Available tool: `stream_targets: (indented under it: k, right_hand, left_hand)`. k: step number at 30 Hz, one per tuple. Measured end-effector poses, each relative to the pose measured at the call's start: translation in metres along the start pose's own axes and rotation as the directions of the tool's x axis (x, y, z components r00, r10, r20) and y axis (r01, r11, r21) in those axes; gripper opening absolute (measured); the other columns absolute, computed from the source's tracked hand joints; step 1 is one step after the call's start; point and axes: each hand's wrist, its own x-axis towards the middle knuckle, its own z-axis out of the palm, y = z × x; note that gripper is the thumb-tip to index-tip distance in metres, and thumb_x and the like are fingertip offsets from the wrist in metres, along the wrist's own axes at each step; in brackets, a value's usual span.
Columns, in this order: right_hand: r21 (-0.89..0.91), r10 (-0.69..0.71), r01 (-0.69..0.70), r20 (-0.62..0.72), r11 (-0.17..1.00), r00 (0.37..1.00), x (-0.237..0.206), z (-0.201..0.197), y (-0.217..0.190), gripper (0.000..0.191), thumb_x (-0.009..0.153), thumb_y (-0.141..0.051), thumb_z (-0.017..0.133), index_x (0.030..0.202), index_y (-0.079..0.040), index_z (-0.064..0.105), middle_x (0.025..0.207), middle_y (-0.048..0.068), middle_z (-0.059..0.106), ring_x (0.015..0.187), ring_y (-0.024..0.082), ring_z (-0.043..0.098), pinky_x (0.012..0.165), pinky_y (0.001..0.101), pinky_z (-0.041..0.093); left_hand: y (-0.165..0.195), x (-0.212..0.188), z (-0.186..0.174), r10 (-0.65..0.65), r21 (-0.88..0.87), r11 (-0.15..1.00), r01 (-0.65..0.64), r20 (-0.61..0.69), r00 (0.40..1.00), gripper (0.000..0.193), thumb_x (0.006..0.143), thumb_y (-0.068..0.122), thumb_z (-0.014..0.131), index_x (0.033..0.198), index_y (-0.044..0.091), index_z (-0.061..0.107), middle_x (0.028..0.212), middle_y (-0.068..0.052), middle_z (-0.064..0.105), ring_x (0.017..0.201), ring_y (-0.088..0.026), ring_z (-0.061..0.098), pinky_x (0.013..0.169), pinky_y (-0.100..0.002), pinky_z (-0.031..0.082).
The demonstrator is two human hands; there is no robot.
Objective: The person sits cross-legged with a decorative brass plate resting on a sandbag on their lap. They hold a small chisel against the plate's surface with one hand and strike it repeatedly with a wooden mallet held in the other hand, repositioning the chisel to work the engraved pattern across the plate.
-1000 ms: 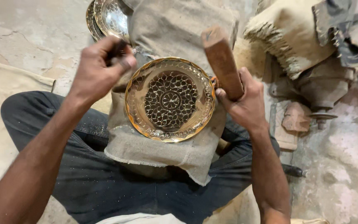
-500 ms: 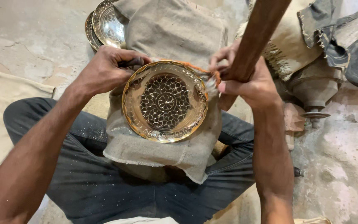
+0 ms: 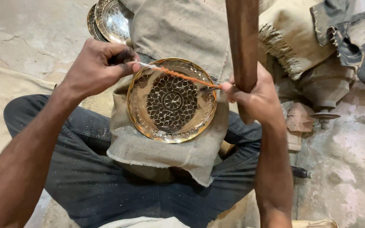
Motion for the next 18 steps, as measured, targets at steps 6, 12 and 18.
stream_targets:
  k: [6,12,18]
  right_hand:
    - [0.232,0.157,-0.120,-0.151,0.965,0.976,-0.015,0.007,0.034,0.024,0.092,-0.009,0.079,0.108,0.001,0.064,0.093,0.006,0.071,0.087,0.014,0.070,0.081,0.0267,0.056]
    - [0.251,0.165,-0.087,-0.308,0.964,0.937,-0.026,0.019,0.034,0.022,0.091,-0.007,0.077,0.107,0.000,0.065,0.096,0.006,0.072,0.090,0.013,0.070,0.081,0.0256,0.054]
    - [0.148,0.160,-0.121,-0.291,0.982,0.943,-0.030,0.023,0.035,0.026,0.092,-0.009,0.081,0.110,0.002,0.065,0.087,0.006,0.067,0.077,0.011,0.062,0.070,0.0261,0.047]
  left_hand:
    - [0.006,-0.006,-0.002,-0.114,-0.165,0.979,0.122,0.055,0.992,0.034,0.091,0.026,0.072,0.122,0.014,0.074,0.067,0.003,0.060,0.052,-0.006,0.046,0.046,-0.022,0.037]
    - [0.015,-0.021,-0.023,-0.258,-0.110,0.963,0.247,-0.107,0.960,0.040,0.097,0.030,0.071,0.133,0.013,0.068,0.073,0.003,0.052,0.059,-0.006,0.045,0.048,-0.023,0.037]
    - [0.022,-0.011,-0.020,-0.284,-0.049,0.957,0.284,0.017,0.959,0.043,0.097,0.026,0.071,0.139,0.019,0.069,0.070,0.000,0.058,0.055,-0.011,0.045,0.048,-0.028,0.036]
